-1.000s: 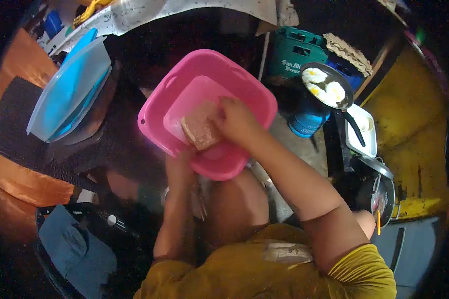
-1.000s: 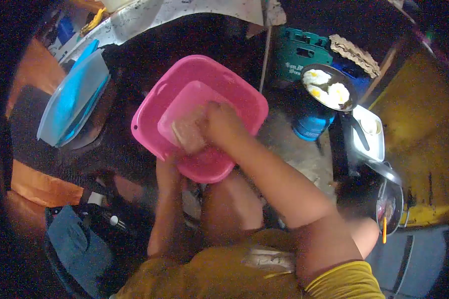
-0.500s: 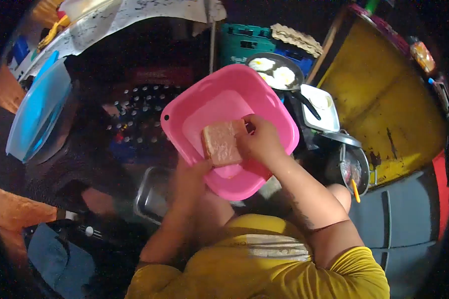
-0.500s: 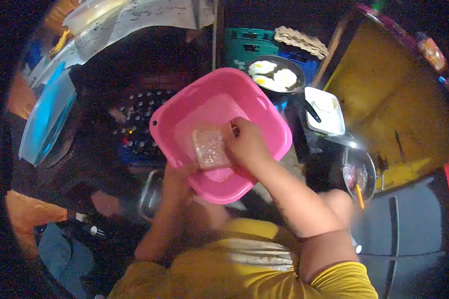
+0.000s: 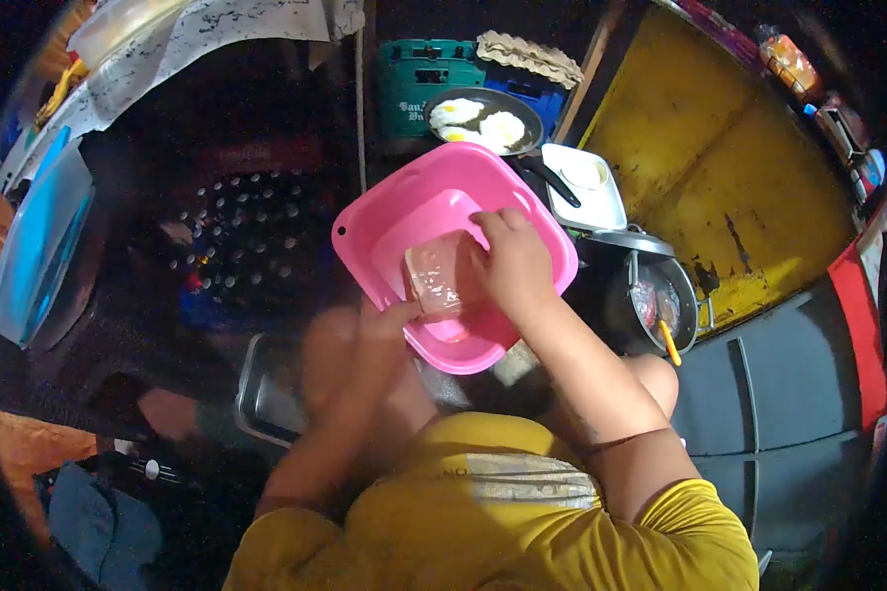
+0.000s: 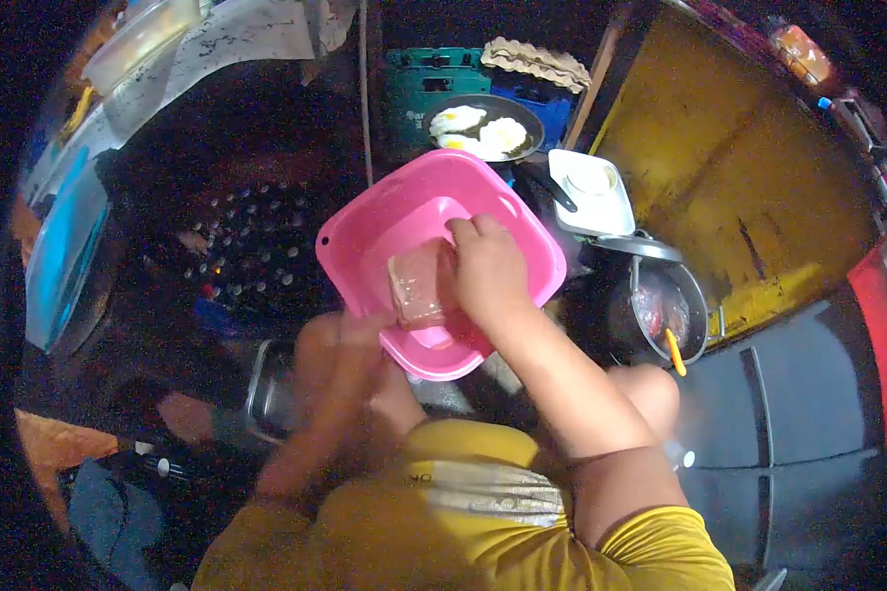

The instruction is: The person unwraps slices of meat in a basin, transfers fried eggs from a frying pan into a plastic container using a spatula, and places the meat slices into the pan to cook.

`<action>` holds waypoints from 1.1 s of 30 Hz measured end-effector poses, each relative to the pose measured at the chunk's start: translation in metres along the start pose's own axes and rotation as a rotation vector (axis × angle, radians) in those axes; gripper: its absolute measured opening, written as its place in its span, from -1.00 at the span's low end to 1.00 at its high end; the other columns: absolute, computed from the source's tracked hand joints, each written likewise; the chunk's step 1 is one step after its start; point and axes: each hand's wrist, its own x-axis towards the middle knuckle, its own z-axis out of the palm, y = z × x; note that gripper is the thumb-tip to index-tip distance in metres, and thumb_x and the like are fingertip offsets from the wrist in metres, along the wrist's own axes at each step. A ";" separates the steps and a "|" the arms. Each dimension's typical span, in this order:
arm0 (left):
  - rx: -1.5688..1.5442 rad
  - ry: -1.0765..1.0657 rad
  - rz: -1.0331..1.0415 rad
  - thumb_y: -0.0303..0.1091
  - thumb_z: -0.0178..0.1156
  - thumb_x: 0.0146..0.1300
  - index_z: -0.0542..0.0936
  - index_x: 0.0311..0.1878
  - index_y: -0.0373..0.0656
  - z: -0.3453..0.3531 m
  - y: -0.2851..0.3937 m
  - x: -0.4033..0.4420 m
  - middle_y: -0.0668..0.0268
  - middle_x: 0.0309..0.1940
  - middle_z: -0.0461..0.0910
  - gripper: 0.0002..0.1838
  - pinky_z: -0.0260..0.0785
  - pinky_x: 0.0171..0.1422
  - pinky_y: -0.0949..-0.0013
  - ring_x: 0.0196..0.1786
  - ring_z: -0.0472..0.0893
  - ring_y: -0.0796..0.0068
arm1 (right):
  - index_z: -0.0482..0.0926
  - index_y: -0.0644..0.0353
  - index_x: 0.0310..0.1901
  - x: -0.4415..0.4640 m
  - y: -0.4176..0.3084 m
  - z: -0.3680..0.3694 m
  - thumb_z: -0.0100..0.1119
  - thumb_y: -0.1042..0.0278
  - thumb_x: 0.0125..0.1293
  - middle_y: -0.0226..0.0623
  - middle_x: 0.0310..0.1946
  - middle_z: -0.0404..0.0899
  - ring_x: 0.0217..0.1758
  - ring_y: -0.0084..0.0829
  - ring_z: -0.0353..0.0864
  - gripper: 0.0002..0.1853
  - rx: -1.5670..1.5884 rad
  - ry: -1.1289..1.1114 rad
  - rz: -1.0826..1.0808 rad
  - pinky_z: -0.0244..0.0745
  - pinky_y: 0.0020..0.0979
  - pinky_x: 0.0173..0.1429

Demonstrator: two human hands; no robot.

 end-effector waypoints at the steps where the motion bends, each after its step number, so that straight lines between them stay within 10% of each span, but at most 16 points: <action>1: 0.006 0.005 -0.002 -0.55 0.08 0.06 0.21 0.34 -0.27 -0.001 0.000 0.003 0.10 0.10 0.47 -0.31 0.54 0.08 0.32 0.09 0.59 0.27 | 0.61 0.16 -0.20 -0.003 0.004 -0.002 0.23 0.35 0.11 -0.10 -0.28 0.52 -0.17 -0.02 0.55 -0.79 -0.003 0.002 -0.001 0.49 -0.09 -0.12; 7: -0.023 -0.075 -0.032 -0.58 0.03 0.09 0.24 0.32 -0.33 -0.002 -0.012 0.011 0.05 0.06 0.50 -0.37 0.58 0.02 0.34 0.02 0.62 0.26 | 0.67 0.11 -0.19 -0.030 0.011 0.008 0.39 0.41 -0.04 -0.19 -0.22 0.56 -0.12 -0.06 0.54 -0.70 0.181 -0.409 -0.328 0.48 -0.17 -0.02; 22: -0.135 0.001 0.035 -0.58 0.17 0.11 0.49 0.01 -0.34 -0.002 -0.033 0.022 0.14 -0.19 0.59 -0.65 0.55 -0.12 0.36 -0.21 0.64 0.34 | 0.68 0.16 -0.41 -0.044 0.007 0.025 0.31 0.31 -0.01 -0.23 -0.26 0.57 -0.14 -0.08 0.53 -0.86 0.211 -0.187 -0.228 0.47 -0.16 -0.06; 28: -0.117 -0.114 -0.138 -0.67 0.08 0.05 0.23 0.34 -0.29 -0.017 -0.045 0.033 0.09 0.07 0.46 -0.31 0.54 0.08 0.34 0.02 0.59 0.30 | 0.66 0.21 -0.40 -0.046 0.011 0.026 0.24 0.38 0.07 -0.21 -0.28 0.60 -0.15 -0.14 0.56 -0.89 0.291 -0.208 -0.157 0.47 -0.19 -0.07; 33: -0.131 -0.051 -0.052 -0.70 0.11 0.02 0.23 0.35 -0.27 -0.002 -0.024 0.019 0.10 0.15 0.44 -0.27 0.50 0.18 0.28 0.14 0.55 0.23 | 0.58 0.22 -0.24 -0.009 0.048 0.013 0.00 0.32 0.45 -0.50 -0.45 0.53 -0.43 -0.62 0.45 -0.80 0.841 -0.352 0.678 0.38 -0.57 -0.24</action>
